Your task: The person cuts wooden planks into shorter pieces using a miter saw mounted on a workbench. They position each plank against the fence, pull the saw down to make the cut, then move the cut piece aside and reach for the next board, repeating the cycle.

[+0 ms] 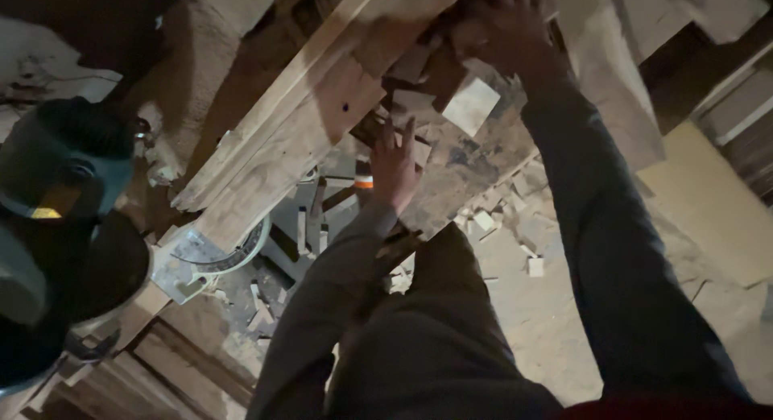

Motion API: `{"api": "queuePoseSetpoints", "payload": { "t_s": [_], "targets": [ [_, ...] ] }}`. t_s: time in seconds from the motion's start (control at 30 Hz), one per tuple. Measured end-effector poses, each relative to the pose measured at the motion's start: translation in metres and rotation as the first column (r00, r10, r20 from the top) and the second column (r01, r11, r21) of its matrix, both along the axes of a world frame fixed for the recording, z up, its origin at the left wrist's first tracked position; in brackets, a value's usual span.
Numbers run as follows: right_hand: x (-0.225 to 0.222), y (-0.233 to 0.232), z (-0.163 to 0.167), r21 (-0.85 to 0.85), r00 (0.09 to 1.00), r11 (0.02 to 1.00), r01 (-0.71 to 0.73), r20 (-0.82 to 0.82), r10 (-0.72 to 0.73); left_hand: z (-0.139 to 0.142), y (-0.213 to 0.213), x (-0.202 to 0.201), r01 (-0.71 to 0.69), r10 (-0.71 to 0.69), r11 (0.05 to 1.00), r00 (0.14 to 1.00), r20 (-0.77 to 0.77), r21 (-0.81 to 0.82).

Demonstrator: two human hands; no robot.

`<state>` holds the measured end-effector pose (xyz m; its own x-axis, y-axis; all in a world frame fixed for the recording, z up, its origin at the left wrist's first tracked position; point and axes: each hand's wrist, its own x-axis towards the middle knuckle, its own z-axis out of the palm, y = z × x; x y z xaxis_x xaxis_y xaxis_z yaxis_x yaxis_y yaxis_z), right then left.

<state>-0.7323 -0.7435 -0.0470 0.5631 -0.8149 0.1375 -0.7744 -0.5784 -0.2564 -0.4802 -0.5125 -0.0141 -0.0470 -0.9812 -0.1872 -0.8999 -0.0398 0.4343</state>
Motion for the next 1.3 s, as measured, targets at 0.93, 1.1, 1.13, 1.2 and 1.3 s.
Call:
{"api": "queuePoseSetpoints", "payload": {
  "t_s": [0.93, 1.1, 1.13, 1.2, 1.3],
  "targets": [
    [-0.115, 0.318, 0.067, 0.351, 0.950, 0.890, 0.291, 0.004, -0.312, -0.050, 0.027, -0.087, 0.350, -0.399, 0.902, 0.900, -0.176, -0.254],
    [-0.143, 0.373, 0.035, 0.497, 0.674, 0.685, 0.533, 0.240, -0.699, -0.049, -0.060, -0.017, 0.473, -0.393, 0.833, 0.871, 0.295, -0.287],
    [-0.147, 0.387, 0.026, 0.508, 0.668, 0.673, 0.538, 0.230, -0.708, -0.046, -0.069, -0.013, 0.508, -0.435, 0.838, 0.842, 0.319, -0.199],
    [-0.149, 0.411, 0.004, 0.523, 0.657, 0.656, 0.544, 0.220, -0.721, -0.037, -0.079, -0.018, 0.485, -0.418, 0.857, 0.852, 0.316, -0.175],
    [-0.143, 0.458, -0.020, 0.543, 0.677, 0.630, 0.555, 0.145, -0.722, -0.028, -0.084, -0.023, 0.482, -0.418, 0.860, 0.854, 0.308, -0.169]
  ]
}}
